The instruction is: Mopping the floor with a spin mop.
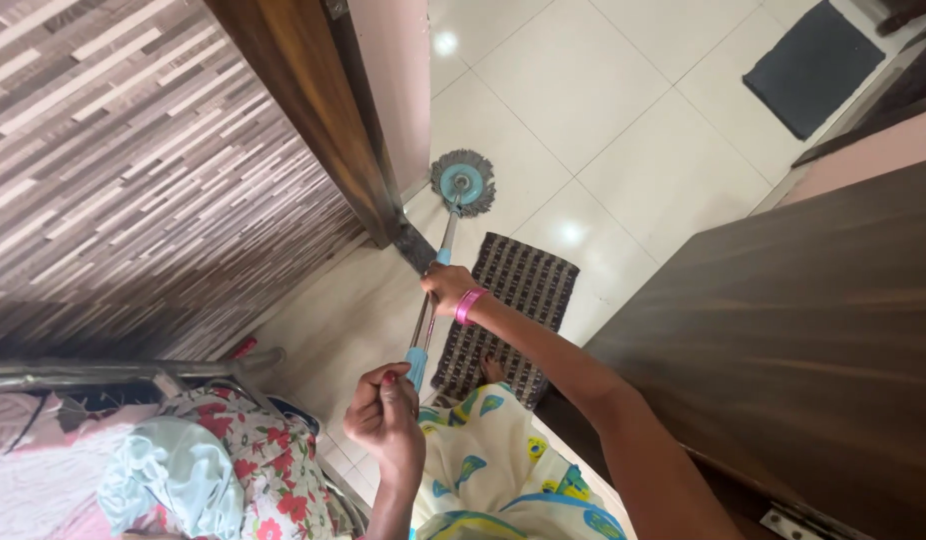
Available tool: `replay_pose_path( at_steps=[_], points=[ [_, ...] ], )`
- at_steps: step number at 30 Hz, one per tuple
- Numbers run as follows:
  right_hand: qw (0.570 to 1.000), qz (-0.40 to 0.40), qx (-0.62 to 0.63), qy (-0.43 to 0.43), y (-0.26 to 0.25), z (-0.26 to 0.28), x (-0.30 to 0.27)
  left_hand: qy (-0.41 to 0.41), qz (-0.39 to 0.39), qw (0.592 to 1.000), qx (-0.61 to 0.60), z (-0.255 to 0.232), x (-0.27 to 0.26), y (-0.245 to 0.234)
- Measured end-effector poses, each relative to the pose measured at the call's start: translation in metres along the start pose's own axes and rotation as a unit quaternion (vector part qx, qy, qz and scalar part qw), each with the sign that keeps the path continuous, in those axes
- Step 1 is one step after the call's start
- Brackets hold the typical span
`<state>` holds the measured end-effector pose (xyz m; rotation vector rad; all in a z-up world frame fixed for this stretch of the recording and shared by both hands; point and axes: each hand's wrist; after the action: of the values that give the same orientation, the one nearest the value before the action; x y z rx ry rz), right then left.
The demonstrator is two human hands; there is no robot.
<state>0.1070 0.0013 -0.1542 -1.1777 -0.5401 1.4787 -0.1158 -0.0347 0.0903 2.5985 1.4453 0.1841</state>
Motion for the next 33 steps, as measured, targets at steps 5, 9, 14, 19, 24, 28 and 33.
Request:
replay_pose_path(
  at_steps=[5, 9, 14, 19, 24, 28, 33],
  points=[
    [0.998, 0.047, -0.020, 0.047, -0.006, -0.018, 0.007, -0.013, -0.008, 1.000, -0.021, 0.055, 0.007, -0.001],
    [0.992, 0.073, -0.033, 0.094, 0.000, -0.057, 0.024, -0.092, 0.007, 0.991, 0.092, 0.105, 0.029, 0.004],
    [0.993, 0.026, -0.058, 0.096, 0.007, -0.122, 0.031, -0.136, 0.045, 0.989, -0.023, 0.126, 0.065, 0.035],
    [0.994, -0.065, -0.016, 0.082, 0.019, -0.200, 0.009, -0.160, 0.090, 0.983, -0.018, 0.149, 0.090, 0.071],
    [0.986, -0.093, 0.012, 0.137, 0.023, -0.248, -0.036, -0.176, 0.166, 0.970, -0.026, 0.178, 0.097, 0.109],
    [0.973, -0.084, 0.051, 0.208, 0.030, -0.261, -0.073, -0.218, 0.207, 0.954, -0.012, 0.166, 0.109, 0.134],
    [0.956, -0.121, 0.045, 0.263, 0.034, -0.228, -0.133, -0.211, 0.270, 0.940, 0.009, 0.147, 0.091, 0.137]
  ],
)
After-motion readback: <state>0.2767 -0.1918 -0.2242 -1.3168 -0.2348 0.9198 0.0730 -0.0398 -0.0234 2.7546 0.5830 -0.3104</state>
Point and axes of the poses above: each hand's wrist, its own x-axis towards the middle knuckle, its own y-axis out of the palm, z = x × y, and after that the axes turned 14 degrees about z, right-handed
